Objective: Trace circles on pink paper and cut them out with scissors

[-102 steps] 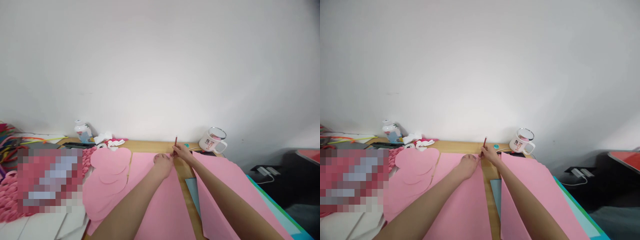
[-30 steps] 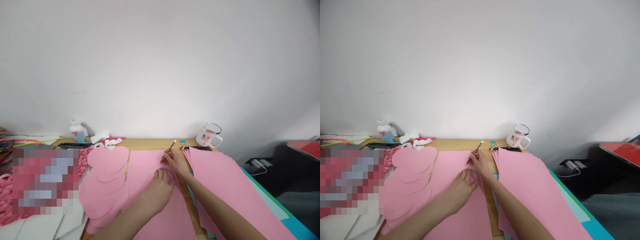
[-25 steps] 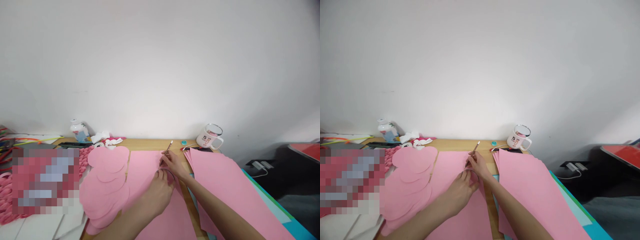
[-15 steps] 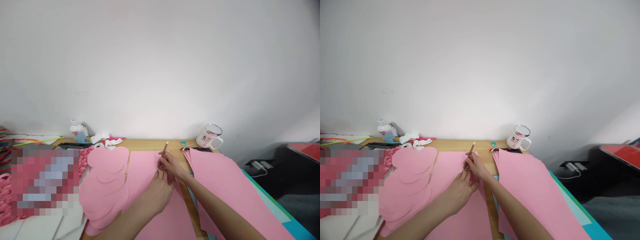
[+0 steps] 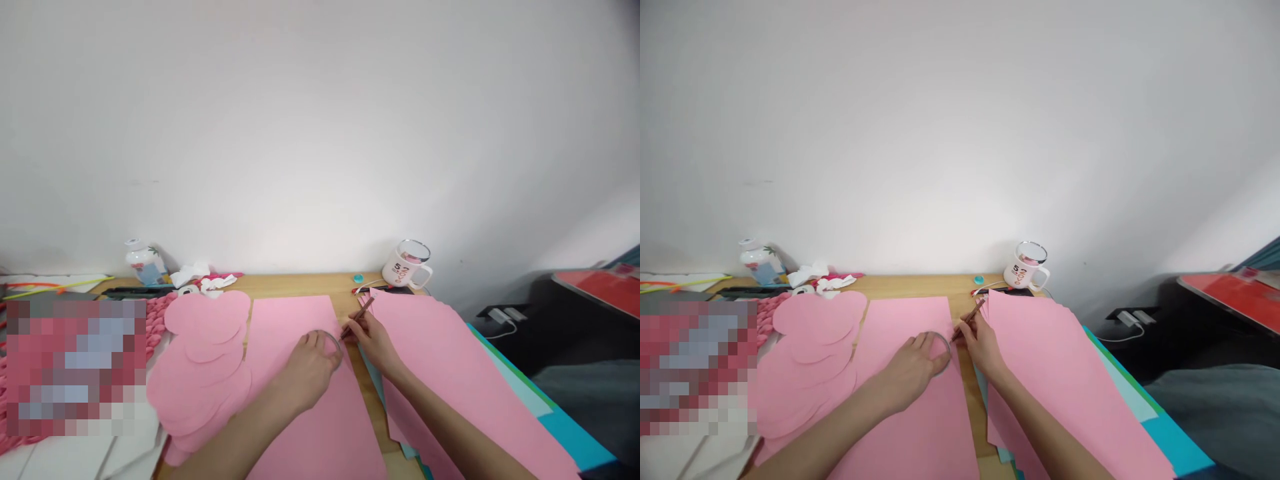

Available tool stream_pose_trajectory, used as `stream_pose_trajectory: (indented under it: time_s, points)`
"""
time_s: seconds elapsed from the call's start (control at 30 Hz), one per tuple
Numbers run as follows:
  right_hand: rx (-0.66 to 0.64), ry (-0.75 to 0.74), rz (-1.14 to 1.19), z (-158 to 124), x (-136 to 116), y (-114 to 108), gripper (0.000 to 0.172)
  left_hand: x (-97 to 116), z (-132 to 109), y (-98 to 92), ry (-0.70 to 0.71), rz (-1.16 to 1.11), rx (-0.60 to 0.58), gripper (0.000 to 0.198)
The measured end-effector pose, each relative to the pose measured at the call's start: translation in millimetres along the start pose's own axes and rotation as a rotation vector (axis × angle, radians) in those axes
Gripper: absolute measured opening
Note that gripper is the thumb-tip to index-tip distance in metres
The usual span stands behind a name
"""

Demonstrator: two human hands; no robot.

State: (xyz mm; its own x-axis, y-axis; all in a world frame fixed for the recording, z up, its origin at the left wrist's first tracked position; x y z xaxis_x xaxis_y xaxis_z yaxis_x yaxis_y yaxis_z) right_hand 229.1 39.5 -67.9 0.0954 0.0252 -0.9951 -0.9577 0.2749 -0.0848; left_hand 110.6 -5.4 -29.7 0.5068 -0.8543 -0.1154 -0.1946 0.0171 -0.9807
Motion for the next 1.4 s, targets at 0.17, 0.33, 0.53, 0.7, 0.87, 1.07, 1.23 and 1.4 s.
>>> stream_pose_trajectory:
  time_s: [0.17,0.33,0.53,0.7,0.87,1.07,1.23,1.4]
  points:
    - [0.112,0.015,0.014,-30.6,-4.5,-25.4,0.025,-2.8,0.7,0.6,0.0,-0.035,0.001,0.061]
    - [0.259,0.01,-0.083,-54.6,-4.9,-42.4,0.026,-6.2,1.2,-2.5,-0.026,-0.098,-0.002,0.054]
    - [0.209,-0.069,-0.258,-68.5,-7.7,-32.9,0.02,-5.8,2.2,-3.3,-0.038,-0.118,0.003,0.043]
    - [0.235,-0.109,-0.304,-66.8,-15.5,-31.3,0.022,-6.4,2.7,-0.9,-0.044,-0.128,-0.001,0.042]
    - [0.206,-0.147,-0.279,-62.3,-17.7,-27.1,0.023,-7.6,3.6,-2.0,-0.054,-0.132,-0.018,0.042]
    - [0.041,-0.203,-0.335,-68.0,-20.6,-16.8,0.025,-9.0,1.8,-9.4,-0.06,-0.152,-0.025,0.033]
    - [0.0,-0.269,-0.439,-86.5,-25.6,-11.4,0.025,-8.9,3.8,-13.2,-0.052,-0.163,-0.032,0.032]
    - [0.008,-0.408,-0.506,-114.4,-39.3,4.8,0.022,-8.9,8.5,-15.5,-0.055,-0.162,-0.063,0.032]
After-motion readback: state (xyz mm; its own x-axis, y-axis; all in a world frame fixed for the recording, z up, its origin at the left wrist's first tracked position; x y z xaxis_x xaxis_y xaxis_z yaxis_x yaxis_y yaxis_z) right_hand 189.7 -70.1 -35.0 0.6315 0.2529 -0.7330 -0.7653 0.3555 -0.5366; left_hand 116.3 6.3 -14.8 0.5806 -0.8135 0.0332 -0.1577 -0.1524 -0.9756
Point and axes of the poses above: each hand's wrist, its own z-axis towards the middle knuckle, its own y-axis out of the palm, x = y × z, the point moved 9 cm from there along z, towards the middle knuckle, and after that the axes turned 4 degrees about x, right-handed, at the moved point
